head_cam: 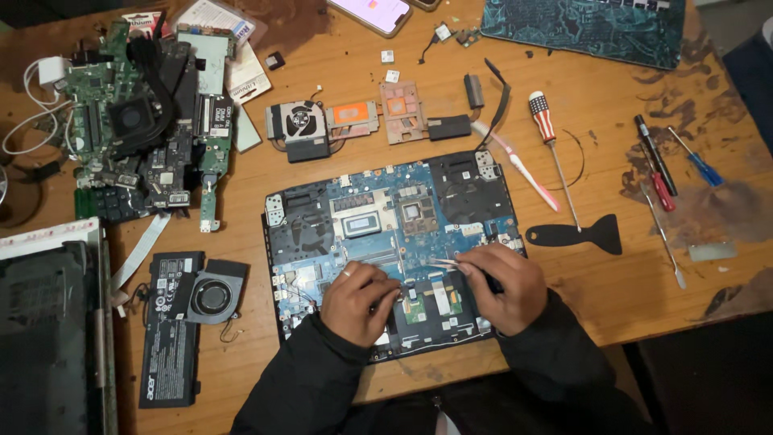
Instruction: The person works on a disassembled laptop motherboard, using tweezers to handle small components and a screwdriver to secure parts. They connect ribbon cables, place a cooling assembly, and tighten screws on the motherboard.
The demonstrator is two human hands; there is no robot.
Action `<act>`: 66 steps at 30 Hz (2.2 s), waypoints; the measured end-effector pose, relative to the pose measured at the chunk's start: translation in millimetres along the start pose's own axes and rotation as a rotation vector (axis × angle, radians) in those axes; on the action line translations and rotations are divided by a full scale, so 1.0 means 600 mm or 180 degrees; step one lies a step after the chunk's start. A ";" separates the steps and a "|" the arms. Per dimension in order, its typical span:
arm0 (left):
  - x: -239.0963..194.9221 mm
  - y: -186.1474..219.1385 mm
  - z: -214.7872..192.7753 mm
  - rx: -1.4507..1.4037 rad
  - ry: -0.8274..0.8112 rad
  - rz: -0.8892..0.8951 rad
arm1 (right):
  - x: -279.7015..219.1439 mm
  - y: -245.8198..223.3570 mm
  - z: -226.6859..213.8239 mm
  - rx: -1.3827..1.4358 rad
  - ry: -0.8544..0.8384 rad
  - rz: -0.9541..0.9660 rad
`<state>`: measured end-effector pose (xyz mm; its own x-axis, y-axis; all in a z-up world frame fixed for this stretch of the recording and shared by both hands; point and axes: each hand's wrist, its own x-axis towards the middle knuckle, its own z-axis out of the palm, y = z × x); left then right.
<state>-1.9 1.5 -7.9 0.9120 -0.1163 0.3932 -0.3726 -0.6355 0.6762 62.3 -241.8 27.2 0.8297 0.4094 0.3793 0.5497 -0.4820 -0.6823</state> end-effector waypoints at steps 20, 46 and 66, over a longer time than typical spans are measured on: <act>0.005 0.025 -0.006 0.0235 0.0094 0.0336 | -0.024 0.053 -0.048 -0.0358 0.0845 0.0297; -0.006 0.034 0.006 0.0674 0.0199 0.0522 | -0.001 0.086 -0.057 -0.0203 0.0848 0.0477; -0.045 0.052 -0.114 0.1248 0.1151 -0.0417 | -0.008 0.104 -0.062 -0.0391 0.0834 0.0261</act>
<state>-49.6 37.0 45.1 0.8037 0.2087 0.5572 -0.1051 -0.8719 0.4783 96.2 -302.5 6.2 0.8598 0.1591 0.4853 0.4741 -0.6018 -0.6427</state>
